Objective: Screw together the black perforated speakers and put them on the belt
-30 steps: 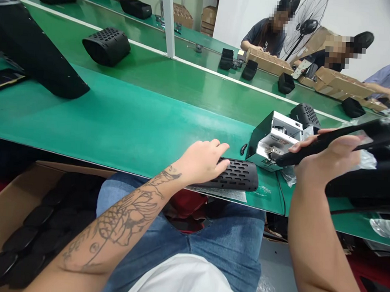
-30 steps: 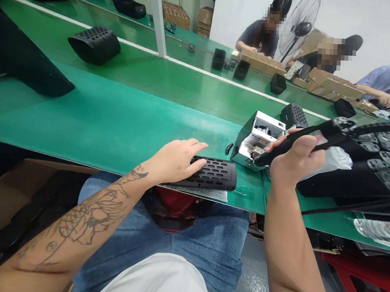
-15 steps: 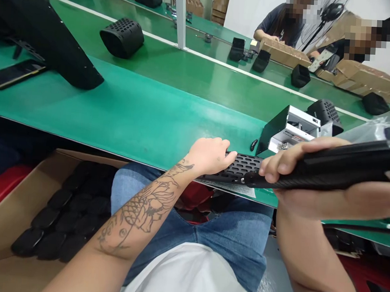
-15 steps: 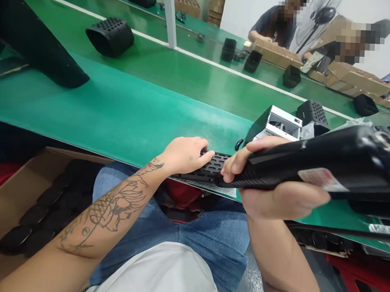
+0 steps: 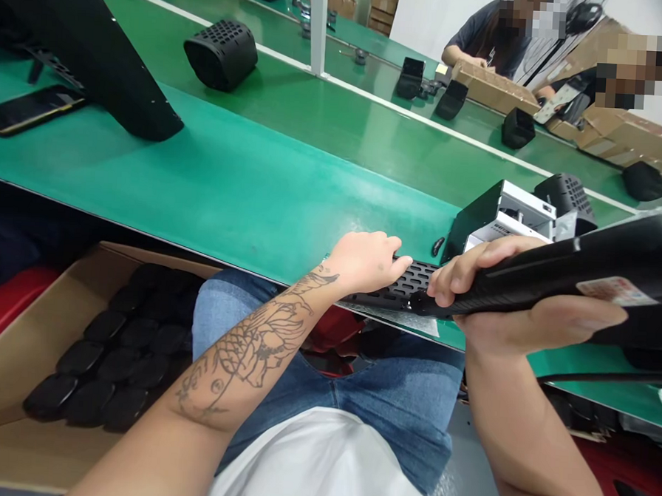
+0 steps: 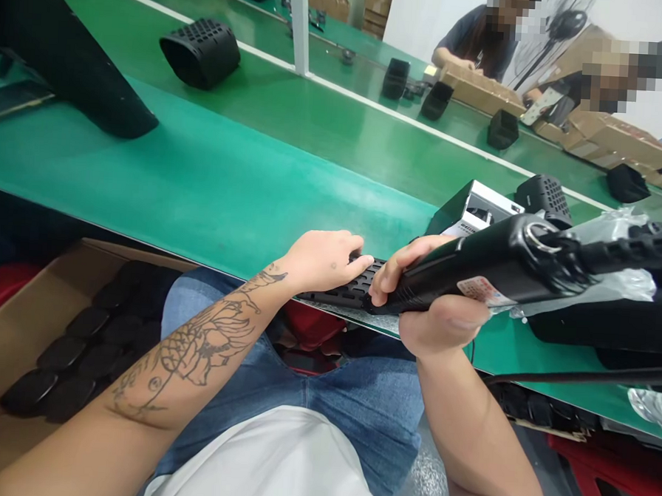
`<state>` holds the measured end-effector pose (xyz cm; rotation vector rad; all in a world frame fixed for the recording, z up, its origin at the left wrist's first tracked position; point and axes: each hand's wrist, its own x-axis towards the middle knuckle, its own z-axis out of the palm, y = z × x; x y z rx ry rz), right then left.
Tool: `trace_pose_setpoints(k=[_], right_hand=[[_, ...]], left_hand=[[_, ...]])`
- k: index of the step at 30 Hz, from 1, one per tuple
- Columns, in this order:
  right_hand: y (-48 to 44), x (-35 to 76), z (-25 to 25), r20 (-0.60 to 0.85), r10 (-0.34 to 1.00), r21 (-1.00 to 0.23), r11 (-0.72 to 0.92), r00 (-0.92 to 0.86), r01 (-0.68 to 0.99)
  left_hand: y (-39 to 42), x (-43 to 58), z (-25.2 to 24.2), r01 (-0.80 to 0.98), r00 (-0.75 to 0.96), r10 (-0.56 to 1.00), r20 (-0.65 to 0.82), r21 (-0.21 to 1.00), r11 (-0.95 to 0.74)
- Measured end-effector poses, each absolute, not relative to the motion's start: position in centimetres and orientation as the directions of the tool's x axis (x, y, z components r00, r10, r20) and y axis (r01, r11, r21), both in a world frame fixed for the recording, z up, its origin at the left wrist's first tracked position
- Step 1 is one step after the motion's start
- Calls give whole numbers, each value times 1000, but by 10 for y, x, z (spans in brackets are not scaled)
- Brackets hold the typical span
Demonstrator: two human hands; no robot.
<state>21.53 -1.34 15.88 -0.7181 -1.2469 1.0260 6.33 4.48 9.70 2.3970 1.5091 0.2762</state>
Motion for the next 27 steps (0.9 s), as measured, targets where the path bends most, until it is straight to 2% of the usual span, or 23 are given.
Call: trace_pose_setpoints(k=[6, 13, 16, 19, 20, 22, 25, 27], right_hand=[[-15, 215, 160, 385, 923, -899, 367, -30, -237], [-14, 215, 150, 420, 898, -892, 384, -127, -238], [-18, 220, 163, 411, 909, -894, 388, -68, -226], [-13, 243, 180, 369, 924, -923, 350, -105, -160], [-7, 253, 184, 395, 915, -914, 382, -83, -138], [11, 275, 187, 516, 841, -843, 532, 162, -80], [46, 300, 177, 654, 501, -692, 699, 567, 180], [64, 314, 164, 685, 357, -647, 699, 635, 305]], left_hand=[[45, 63, 97, 840, 432, 902, 8, 360, -405], [45, 63, 94, 848, 423, 906, 17, 343, -403], [46, 63, 93, 852, 426, 904, 34, 322, -413], [46, 63, 92, 855, 424, 904, 49, 308, -418], [46, 63, 91, 856, 422, 905, 53, 306, -417], [46, 63, 91, 855, 421, 905, 62, 305, -419], [46, 63, 91, 848, 425, 902, 79, 312, -428], [46, 62, 92, 842, 428, 900, 83, 326, -430]])
